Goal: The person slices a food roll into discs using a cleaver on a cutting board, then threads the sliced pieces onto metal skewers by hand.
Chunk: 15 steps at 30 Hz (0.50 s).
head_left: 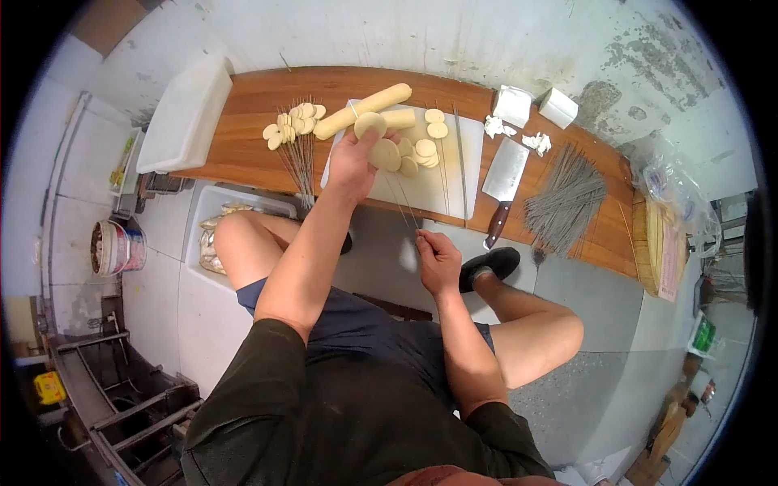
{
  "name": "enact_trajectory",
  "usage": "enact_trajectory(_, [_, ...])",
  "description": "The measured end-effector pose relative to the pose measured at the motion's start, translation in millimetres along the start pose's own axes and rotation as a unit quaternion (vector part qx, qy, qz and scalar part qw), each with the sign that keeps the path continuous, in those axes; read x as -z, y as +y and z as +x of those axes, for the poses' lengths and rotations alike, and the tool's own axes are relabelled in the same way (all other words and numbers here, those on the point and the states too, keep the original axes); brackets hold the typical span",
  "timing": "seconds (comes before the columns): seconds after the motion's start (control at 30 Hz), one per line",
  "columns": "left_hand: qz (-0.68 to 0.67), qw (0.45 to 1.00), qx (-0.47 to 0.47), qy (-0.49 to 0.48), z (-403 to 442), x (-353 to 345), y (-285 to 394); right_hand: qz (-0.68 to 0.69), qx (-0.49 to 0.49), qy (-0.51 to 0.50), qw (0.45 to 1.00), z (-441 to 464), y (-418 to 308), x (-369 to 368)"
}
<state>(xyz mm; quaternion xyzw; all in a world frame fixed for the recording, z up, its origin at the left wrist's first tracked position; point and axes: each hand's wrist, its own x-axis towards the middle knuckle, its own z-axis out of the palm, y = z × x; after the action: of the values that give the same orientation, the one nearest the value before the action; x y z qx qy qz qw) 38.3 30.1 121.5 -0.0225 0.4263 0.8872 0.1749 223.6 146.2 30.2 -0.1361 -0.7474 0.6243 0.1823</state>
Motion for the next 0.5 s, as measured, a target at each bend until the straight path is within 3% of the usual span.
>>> enact_trajectory(0.4, [0.024,1.0,0.017,-0.004,1.1,4.9,-9.5,-0.012,0.001,-0.011,1.0,0.7,-4.6,2.7])
enact_trajectory(0.5, [0.024,0.999,0.029,-0.007,0.7,5.8,-10.0,-0.016,0.039,0.014,0.999,2.9,-0.1,-1.2])
